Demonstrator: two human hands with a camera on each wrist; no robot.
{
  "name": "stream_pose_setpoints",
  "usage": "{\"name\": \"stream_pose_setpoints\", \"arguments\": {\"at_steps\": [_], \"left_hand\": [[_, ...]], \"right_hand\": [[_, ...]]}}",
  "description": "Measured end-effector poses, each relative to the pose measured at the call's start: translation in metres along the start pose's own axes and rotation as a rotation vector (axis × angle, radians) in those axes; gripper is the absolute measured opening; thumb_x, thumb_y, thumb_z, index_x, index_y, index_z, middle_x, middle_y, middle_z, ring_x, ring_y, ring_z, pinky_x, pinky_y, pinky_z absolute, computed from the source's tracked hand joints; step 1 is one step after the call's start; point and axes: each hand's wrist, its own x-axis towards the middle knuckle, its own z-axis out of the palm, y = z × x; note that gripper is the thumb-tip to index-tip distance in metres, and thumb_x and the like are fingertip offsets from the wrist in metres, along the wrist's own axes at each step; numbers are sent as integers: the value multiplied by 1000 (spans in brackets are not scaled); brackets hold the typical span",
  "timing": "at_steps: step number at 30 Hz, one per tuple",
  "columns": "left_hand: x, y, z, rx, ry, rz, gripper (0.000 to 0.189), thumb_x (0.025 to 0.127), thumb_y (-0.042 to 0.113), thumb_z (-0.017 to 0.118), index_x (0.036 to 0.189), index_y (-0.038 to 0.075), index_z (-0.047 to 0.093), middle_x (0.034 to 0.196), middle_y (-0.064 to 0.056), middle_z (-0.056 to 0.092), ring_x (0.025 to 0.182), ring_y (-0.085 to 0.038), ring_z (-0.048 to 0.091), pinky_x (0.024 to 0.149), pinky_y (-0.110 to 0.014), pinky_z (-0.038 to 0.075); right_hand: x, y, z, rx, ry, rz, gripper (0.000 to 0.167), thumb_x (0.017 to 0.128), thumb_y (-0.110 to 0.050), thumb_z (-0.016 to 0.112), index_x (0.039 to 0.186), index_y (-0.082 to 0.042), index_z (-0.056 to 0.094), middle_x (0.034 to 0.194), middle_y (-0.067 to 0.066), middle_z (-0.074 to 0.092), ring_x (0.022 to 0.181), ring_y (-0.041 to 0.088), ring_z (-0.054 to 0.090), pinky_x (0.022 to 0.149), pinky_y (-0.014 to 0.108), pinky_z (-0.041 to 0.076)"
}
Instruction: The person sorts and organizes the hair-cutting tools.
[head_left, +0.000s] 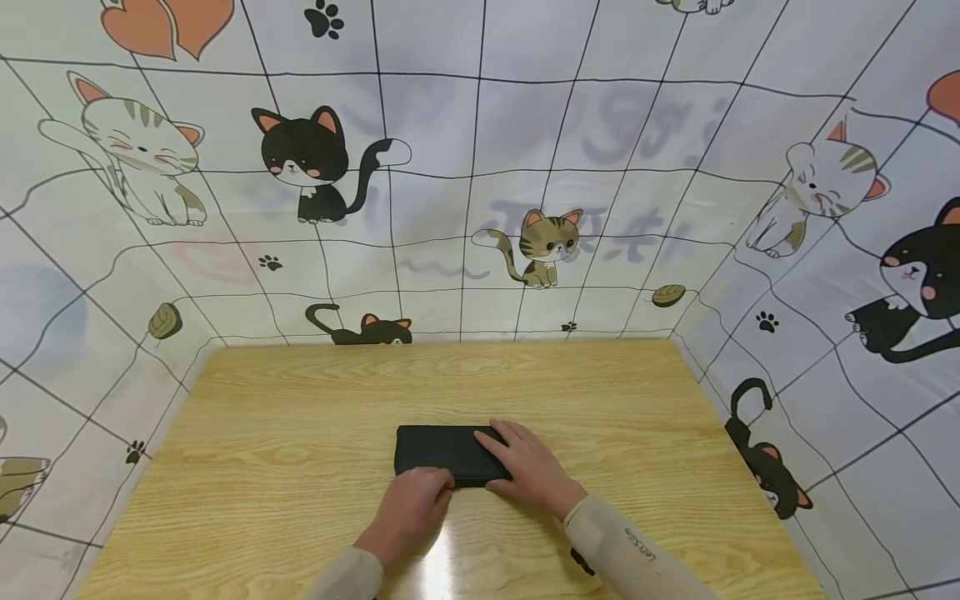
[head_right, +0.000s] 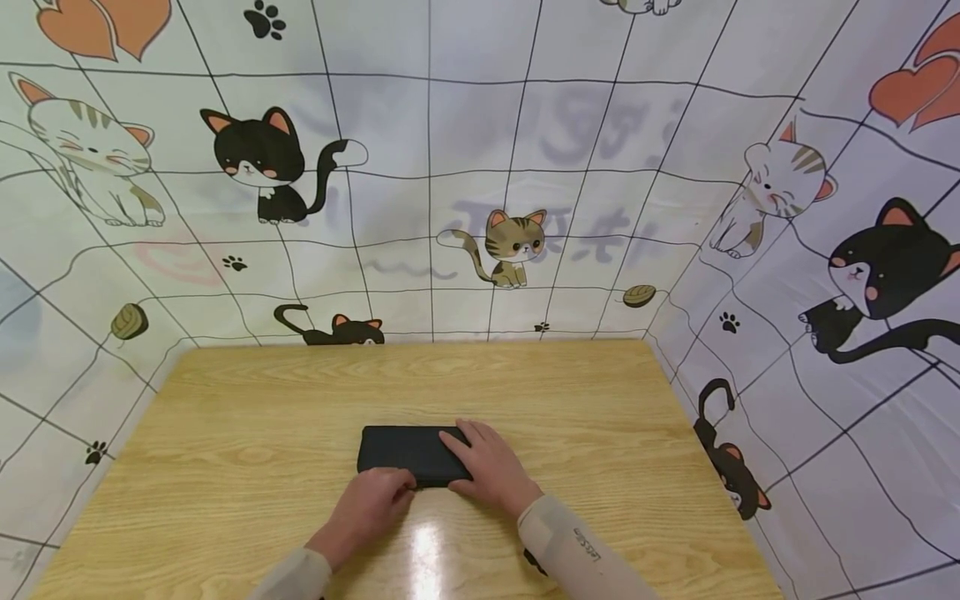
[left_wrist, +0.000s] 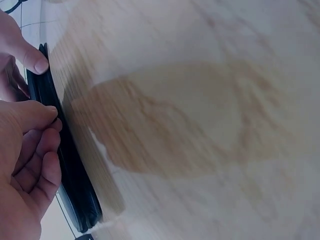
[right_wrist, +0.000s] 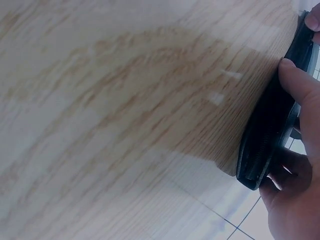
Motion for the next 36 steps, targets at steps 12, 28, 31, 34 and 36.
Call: {"name": "stream_pose_setpoints", "arguments": {"at_steps": [12, 28, 31, 34, 36], "left_hand": [[-7, -11, -6, 13, -26, -68, 5, 88, 15, 69, 86, 17, 74, 81, 7, 71, 72, -5, 65, 65, -27, 55], [-20, -28, -10, 83, 64, -70, 3, 83, 16, 75, 84, 18, 73, 80, 8, 71, 70, -5, 65, 64, -24, 54], [-23, -33, -12, 92, 88, -76, 5, 82, 14, 75, 83, 19, 74, 80, 8, 72, 71, -5, 66, 64, -24, 54], [-25, -37, -14, 98, 94, -89, 6, 81, 14, 76, 82, 20, 73, 80, 9, 72, 71, -5, 66, 64, -24, 54], [-26, -39, -15, 101, 92, -97, 6, 80, 15, 76, 81, 19, 73, 79, 10, 71, 70, -4, 65, 63, -23, 54]], "right_hand": [[0, 0, 0, -1, -20, 11, 78, 87, -56, 65, 152, -24, 35, 154, 12, 38, 139, 27, 41, 112, 44, 39], [0, -2, -1, 3, -31, 15, 79, 85, -55, 67, 151, -23, 36, 153, 13, 39, 139, 28, 41, 112, 45, 39], [0, -1, 0, 3, -35, 20, 79, 86, -55, 66, 152, -24, 36, 154, 12, 38, 139, 28, 41, 112, 45, 39], [0, 0, 0, 11, -29, 17, 79, 86, -54, 67, 151, -23, 36, 153, 13, 38, 138, 29, 41, 111, 45, 39], [0, -1, 0, 13, -19, 9, 79, 85, -54, 67, 151, -23, 37, 153, 13, 39, 138, 29, 42, 111, 45, 39]]}}
